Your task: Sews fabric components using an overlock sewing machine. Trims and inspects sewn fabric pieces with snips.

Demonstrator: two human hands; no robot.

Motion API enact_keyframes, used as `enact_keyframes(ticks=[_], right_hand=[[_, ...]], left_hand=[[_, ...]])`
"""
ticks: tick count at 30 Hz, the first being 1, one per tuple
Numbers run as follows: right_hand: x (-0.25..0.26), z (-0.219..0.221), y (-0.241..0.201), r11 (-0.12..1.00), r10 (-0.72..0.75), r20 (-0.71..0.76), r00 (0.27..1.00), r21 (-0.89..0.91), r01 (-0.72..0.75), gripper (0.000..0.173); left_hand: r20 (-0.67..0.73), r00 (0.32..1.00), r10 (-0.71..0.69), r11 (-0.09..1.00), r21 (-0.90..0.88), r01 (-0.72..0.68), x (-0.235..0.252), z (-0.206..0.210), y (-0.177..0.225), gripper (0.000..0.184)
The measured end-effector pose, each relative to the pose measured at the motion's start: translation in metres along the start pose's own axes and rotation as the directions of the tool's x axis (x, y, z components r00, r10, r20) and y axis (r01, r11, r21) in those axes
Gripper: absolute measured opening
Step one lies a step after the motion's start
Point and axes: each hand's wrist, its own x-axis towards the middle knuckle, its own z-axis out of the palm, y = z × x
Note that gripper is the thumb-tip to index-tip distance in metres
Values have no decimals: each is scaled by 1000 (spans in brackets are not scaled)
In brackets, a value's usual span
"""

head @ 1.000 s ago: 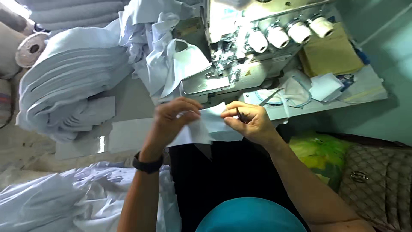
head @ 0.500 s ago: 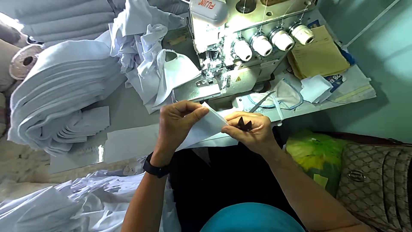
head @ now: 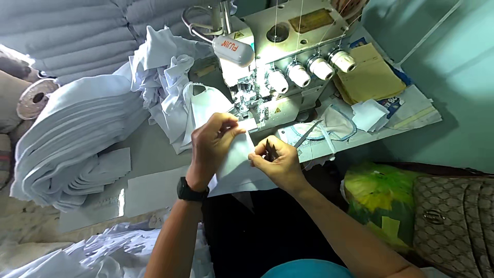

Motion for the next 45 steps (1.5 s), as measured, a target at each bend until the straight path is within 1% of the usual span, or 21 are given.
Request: enact_keyframes(ticks=[3, 5, 6, 8, 10, 12, 14, 17, 21, 24, 26, 28, 30, 31, 32, 34, 35, 37, 40, 42, 45], right_hand=[[3, 7, 12, 997, -24, -105, 994, -75, 16, 12], [-1, 7, 16, 995, -44, -129, 991, -97, 31, 10], [-3, 7, 17, 992, -72, -130, 989, -114, 57, 9], [-5, 3, 17, 980, -131, -114, 985, -164, 111, 6], [-1, 2, 15, 965, -172, -105, 979, -219, 146, 5], [7, 2, 13, 950, -195, -99, 976, -268, 162, 5], [14, 1, 11, 936, -205, -90, 975, -308, 169, 4], [26, 1, 8, 914, -241, -53, 969, -349, 208, 9], [44, 2, 10, 809, -310, -28, 950, -534, 248, 14], [50, 3, 8, 751, -316, 6, 949, -610, 254, 17], [43, 1, 4, 781, -281, 61, 958, -566, 265, 19], [30, -4, 5, 846, -241, 90, 966, -469, 255, 15], [15, -16, 7, 915, -154, 62, 986, -368, 166, 14], [9, -26, 9, 943, -79, 29, 996, -321, 84, 15], [3, -37, 11, 956, 5, -15, 1000, -294, -9, 16], [-6, -57, 15, 937, 156, -102, 983, -301, -180, 16], [-11, -65, 17, 914, 225, -124, 966, -317, -253, 15], [-18, -73, 18, 869, 316, -132, 939, -356, -343, 14], [-25, -74, 17, 790, 412, -128, 902, -443, -424, 21], [-28, -68, 21, 777, 438, -131, 890, -443, -448, 22], [-34, -64, 29, 817, 308, -122, 944, -475, -328, 16]], left_hand=[[116, 992, 52, 987, 147, -69, 14, 3, -13, 15], [171, 985, 28, 941, 328, -84, 15, 7, -8, 14], [170, 985, 12, 895, 438, -86, 12, 11, 0, 17], [108, 994, -18, 774, 631, -55, -6, 29, 18, 19], [24, 999, -35, 702, 712, 7, -27, 47, 22, 26], [-4, 999, -48, 745, 666, 38, -34, 50, 14, 29], [14, 996, -84, 808, 587, 60, -30, 44, 8, 28], [66, 990, -123, 850, 521, 71, -18, 31, 2, 29], [196, 965, -172, 897, 437, 71, 6, 6, -9, 28], [217, 955, -202, 920, 375, 109, 28, -10, -28, 22], [192, 951, -244, 932, 319, 175, 50, -15, -52, 28], [138, 955, -262, 941, 255, 222, 64, -19, -71, 29], [56, 946, -321, 938, 155, 309, 68, -21, -85, 33], [-1, 938, -346, 932, 110, 344, 67, -21, -89, 34], [-65, 935, -348, 932, 81, 353, 62, -22, -92, 35], [-166, 939, -300, 945, 79, 316, 45, -23, -86, 36], [-186, 948, -259, 957, 84, 278, 31, -25, -77, 37], [-168, 962, -215, 966, 108, 235, -8, -32, -49, 34], [-208, 949, -235, 937, 210, 278, -67, -39, -32, 32], [-252, 931, -263, 899, 285, 331, -106, -42, -29, 27], [-283, 888, -362, 805, 385, 451, -158, -47, -30, 24]])
